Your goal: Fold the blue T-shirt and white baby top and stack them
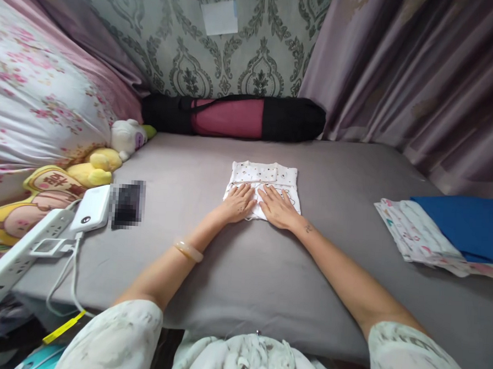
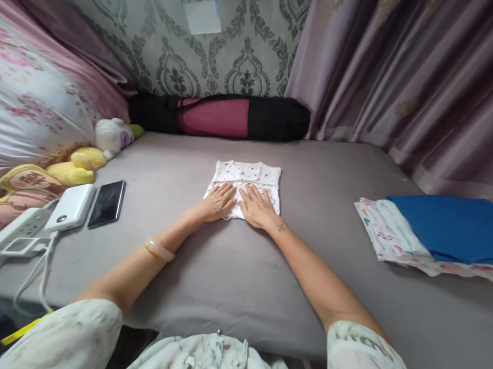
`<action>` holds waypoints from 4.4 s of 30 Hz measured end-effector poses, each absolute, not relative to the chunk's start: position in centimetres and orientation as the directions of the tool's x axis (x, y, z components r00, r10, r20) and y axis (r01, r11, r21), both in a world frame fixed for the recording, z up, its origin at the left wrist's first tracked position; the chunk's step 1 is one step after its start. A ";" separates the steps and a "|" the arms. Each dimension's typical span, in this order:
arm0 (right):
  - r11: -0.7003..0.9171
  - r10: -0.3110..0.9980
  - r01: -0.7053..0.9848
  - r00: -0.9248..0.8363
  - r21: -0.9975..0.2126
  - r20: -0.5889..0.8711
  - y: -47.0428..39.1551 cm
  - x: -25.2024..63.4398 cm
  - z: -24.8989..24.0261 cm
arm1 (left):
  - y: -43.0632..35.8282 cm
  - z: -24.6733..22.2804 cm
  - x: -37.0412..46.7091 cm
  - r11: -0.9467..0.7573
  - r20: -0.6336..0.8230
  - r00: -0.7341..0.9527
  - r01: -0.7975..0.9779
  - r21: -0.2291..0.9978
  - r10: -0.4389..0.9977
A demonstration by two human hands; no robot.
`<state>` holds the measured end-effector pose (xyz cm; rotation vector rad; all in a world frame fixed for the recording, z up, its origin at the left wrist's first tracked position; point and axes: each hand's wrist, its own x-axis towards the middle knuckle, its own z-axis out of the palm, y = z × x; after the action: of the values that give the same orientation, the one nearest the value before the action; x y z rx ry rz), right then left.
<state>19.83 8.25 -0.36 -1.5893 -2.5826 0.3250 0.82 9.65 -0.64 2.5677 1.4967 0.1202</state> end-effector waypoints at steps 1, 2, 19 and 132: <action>0.431 0.892 0.874 -0.450 -0.223 -0.037 8.1 19.7 -0.4 | 9.4 -0.9 0.9 -0.476 -0.023 0.487 0.861 0.178 0.873; 0.427 0.894 0.877 -0.446 -0.219 -0.039 8.1 19.6 -0.5 | 9.3 -1.0 1.0 -0.466 -0.028 0.477 0.867 0.174 0.878; 0.493 0.849 0.835 -0.523 -0.244 -0.075 4.2 21.1 0.4 | 6.5 -1.1 -0.7 -0.439 -0.011 0.443 0.890 0.122 0.896; -0.286 0.951 0.916 0.306 -0.280 0.032 20.3 25.6 0.4 | 20.9 0.1 1.0 0.201 0.087 -0.266 0.870 0.451 0.960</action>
<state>25.57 20.34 0.42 -2.3288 -1.7047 0.2060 1.02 20.92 0.12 1.7546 2.2587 0.6202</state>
